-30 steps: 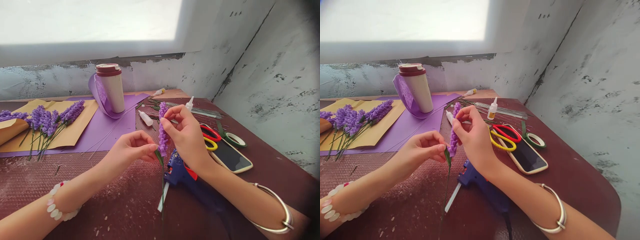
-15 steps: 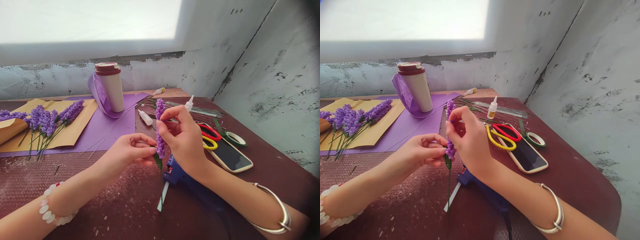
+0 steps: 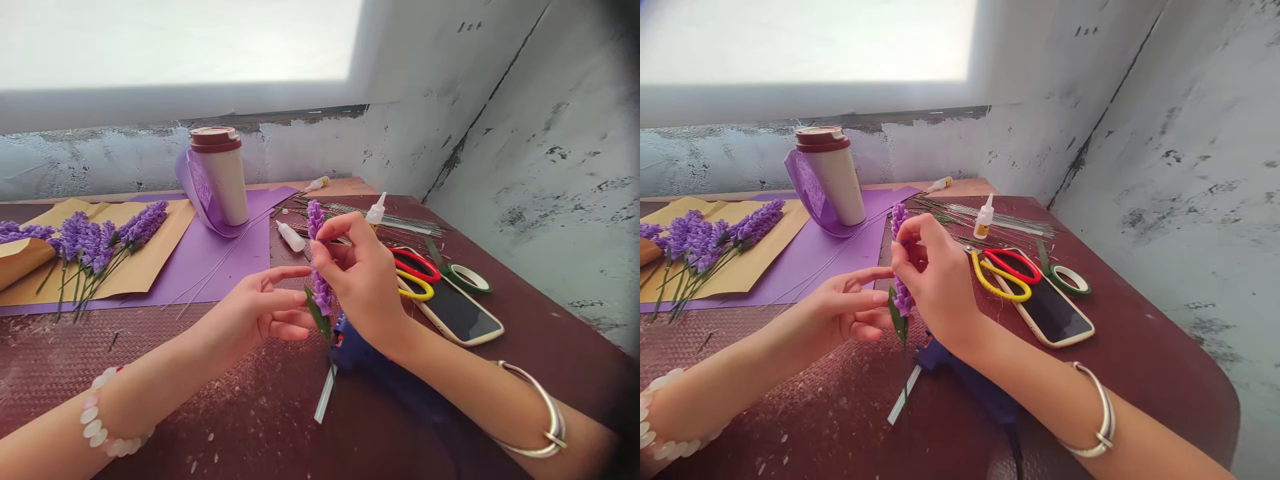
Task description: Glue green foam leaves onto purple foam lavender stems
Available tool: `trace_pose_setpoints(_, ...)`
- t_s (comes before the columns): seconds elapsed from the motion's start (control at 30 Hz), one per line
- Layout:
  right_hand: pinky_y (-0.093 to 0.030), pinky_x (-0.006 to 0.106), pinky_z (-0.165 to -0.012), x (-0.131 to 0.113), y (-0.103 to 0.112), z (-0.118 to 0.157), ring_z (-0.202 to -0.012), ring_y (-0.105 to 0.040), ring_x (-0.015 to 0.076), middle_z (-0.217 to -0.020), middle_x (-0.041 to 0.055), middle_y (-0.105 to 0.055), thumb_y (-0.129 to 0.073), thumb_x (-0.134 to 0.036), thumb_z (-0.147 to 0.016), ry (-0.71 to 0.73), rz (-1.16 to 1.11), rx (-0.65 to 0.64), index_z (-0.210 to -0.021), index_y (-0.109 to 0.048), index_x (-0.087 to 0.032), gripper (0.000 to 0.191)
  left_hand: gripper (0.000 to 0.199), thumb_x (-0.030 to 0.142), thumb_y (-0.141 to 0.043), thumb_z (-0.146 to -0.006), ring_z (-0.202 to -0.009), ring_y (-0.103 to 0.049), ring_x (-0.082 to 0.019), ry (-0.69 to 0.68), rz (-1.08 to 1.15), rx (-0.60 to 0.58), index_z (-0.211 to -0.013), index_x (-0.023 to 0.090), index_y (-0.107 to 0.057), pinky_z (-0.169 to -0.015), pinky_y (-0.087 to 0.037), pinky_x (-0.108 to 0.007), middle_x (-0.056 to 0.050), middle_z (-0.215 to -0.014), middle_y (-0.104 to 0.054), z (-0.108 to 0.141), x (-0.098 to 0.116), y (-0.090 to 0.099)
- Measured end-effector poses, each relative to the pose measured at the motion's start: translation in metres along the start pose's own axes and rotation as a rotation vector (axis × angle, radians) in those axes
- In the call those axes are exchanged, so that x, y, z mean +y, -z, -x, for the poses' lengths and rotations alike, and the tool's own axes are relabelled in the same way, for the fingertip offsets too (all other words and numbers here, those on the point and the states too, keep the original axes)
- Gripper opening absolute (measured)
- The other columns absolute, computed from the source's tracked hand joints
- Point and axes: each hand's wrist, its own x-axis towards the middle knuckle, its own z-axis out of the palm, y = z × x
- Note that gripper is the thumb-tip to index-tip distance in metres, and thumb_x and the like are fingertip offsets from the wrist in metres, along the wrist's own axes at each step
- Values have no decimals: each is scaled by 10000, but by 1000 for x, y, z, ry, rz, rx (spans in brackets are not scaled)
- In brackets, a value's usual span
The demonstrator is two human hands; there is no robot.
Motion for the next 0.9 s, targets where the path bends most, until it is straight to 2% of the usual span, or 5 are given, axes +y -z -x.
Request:
trace_pose_setpoints(0.17, -435, 204, -537, 1, 0, -2, -588, -526, 58, -769, -60, -504, -540, -94, -815, -1, -4, 16, -816, -456, -221, 152, 387, -36, -635, -722, -736, -691, -139, 42, 16, -83, -1068, 133, -602, -595, -553, -162, -66, -808, -704, -2, -3, 1)
trace_pose_setpoints(0.3, -431, 210, -553, -1, 0, 0, -592, -529, 56, -778, -61, -507, -540, -98, -819, 4, -7, 32, -821, -457, -221, 149, 362, 6, -707, -694, -653, -635, -81, 47, -20, -73, -1017, 155, -634, -535, -523, -142, -42, -870, -695, -4, -7, -1)
trace_pose_setpoints(0.5, -436, 217, -570, -2, -5, 2, -596, -518, 56, -786, -64, -503, -546, -102, -819, 15, -24, 34, -824, -458, -228, 154, 284, 60, -766, -647, -669, -637, -84, 61, -61, -33, -887, 149, -644, -492, -477, -124, -22, -791, -702, -4, -10, -2)
trace_pose_setpoints(0.7, -440, 227, -588, -2, -5, 3, -613, -520, 63, -793, -62, -505, -551, -105, -815, 6, -14, 30, -816, -455, -229, 157, 323, 125, -815, -585, -632, -625, -89, 54, -144, 19, -838, 156, -616, -389, -375, -118, 27, -649, -654, -5, -10, 1)
trace_pose_setpoints(0.9, -438, 213, -575, -2, -5, 3, -596, -508, 52, -786, -66, -497, -544, -96, -815, -17, -83, 6, -817, -457, -225, 157, 326, 147, -824, -562, -602, -647, -108, 49, -246, -15, -782, 159, -584, -330, -249, -121, 47, -550, -614, -5, -6, 1)
